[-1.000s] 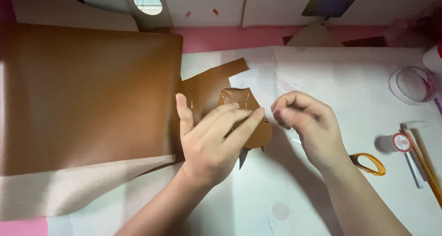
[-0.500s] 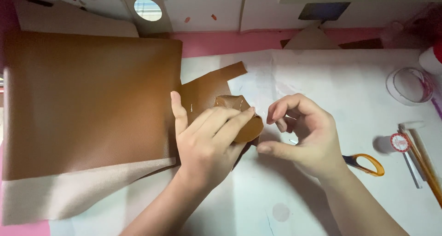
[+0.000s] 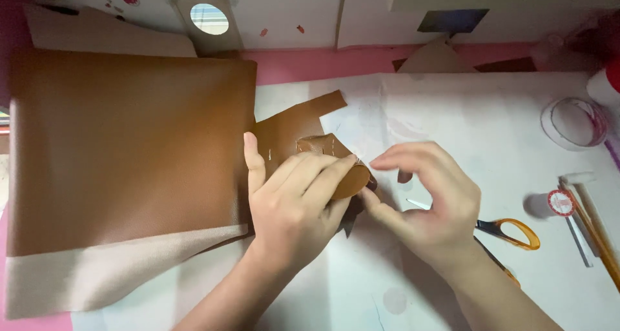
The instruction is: Trimming leather edges with scissors and hand-sewing the corners of a small pouch to reinforce them.
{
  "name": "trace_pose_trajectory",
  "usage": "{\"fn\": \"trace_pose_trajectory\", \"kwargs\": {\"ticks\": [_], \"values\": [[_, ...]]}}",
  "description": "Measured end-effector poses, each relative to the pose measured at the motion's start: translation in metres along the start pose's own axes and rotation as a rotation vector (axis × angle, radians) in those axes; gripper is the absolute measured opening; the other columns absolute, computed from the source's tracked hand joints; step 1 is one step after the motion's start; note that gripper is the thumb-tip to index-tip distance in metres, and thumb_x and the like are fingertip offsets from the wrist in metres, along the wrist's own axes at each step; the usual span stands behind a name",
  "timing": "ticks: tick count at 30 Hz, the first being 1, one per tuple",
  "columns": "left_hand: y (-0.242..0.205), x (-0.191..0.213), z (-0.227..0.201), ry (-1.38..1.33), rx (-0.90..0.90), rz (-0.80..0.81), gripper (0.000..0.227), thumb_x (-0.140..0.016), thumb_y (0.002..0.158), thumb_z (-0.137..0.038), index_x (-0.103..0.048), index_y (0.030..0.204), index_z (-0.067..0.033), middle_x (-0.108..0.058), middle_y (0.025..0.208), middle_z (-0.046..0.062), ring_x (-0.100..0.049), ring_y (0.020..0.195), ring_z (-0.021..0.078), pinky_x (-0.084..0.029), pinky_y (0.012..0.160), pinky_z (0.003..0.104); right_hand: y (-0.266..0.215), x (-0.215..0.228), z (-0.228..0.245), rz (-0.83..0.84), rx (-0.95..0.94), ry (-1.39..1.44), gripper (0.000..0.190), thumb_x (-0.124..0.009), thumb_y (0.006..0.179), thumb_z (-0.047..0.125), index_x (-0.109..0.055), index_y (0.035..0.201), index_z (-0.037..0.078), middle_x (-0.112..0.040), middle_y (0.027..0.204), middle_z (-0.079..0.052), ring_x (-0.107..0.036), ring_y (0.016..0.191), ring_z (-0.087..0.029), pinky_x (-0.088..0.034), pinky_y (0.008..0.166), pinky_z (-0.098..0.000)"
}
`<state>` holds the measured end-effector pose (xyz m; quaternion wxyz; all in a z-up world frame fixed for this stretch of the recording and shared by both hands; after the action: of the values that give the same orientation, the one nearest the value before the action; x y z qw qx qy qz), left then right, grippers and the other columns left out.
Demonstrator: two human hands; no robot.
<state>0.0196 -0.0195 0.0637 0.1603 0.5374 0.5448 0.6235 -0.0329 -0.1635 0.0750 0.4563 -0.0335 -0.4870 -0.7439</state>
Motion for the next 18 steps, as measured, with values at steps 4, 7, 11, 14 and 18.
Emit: {"fn": "trace_pose_trajectory", "kwargs": {"ticks": [4,7,11,14,18], "values": [[0.000,-0.001,-0.002,-0.002,0.004,-0.005,0.015,-0.065,0.102,-0.011,-0.079,0.105,-0.0155,-0.069,0.090,-0.006,-0.064,0.074,0.0125,-0.013,0.121,0.064,0.001,0.006,0.016,-0.099,0.251,-0.071,0.013,-0.082,0.088,-0.003,-0.073,0.098,-0.004,-0.073,0.103,-0.021,-0.069,0.081,-0.028,-0.054,0.074,-0.0321],[0.000,-0.001,-0.002,0.010,0.026,-0.004,0.014,-0.070,0.104,-0.026,-0.079,0.106,-0.0157,-0.069,0.089,-0.005,-0.063,0.073,0.0128,-0.016,0.119,0.064,0.000,0.007,0.017,-0.099,0.260,-0.096,0.015,-0.085,0.087,0.002,-0.076,0.096,-0.004,-0.074,0.107,-0.022,-0.066,0.074,-0.026,-0.051,0.069,-0.0313],[0.001,0.000,-0.005,-0.003,0.028,0.001,0.013,-0.069,0.105,-0.024,-0.078,0.103,-0.0150,-0.069,0.089,-0.005,-0.062,0.072,0.0131,-0.017,0.120,0.063,-0.004,0.006,0.015,-0.122,0.261,-0.131,0.009,-0.083,0.088,0.000,-0.077,0.094,-0.003,-0.075,0.108,-0.021,-0.065,0.072,-0.024,-0.047,0.068,-0.0318],[0.002,0.002,-0.008,0.001,0.010,-0.027,0.017,-0.067,0.106,-0.025,-0.078,0.102,-0.0139,-0.067,0.085,-0.004,-0.060,0.069,0.0136,-0.018,0.120,0.062,-0.007,0.005,0.015,-0.111,0.291,-0.157,0.008,-0.083,0.090,-0.002,-0.076,0.094,-0.004,-0.075,0.111,-0.021,-0.063,0.070,-0.023,-0.042,0.064,-0.0331],[-0.002,0.000,-0.007,0.016,0.009,0.000,0.016,-0.063,0.105,-0.019,-0.078,0.106,-0.0142,-0.068,0.088,-0.004,-0.063,0.073,0.0144,-0.017,0.120,0.062,-0.007,0.005,0.020,-0.121,0.295,-0.151,0.005,-0.079,0.090,-0.007,-0.074,0.089,-0.005,-0.075,0.108,-0.023,-0.066,0.070,-0.025,-0.044,0.065,-0.0335]]}}
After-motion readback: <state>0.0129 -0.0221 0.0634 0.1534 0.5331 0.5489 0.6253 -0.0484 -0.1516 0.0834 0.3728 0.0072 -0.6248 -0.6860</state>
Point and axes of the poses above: each hand's wrist, its own y-axis towards the middle knuckle, its own x-axis out of the back of the hand, z = x × y, the point moved 6 cm from there along y, towards the middle knuckle
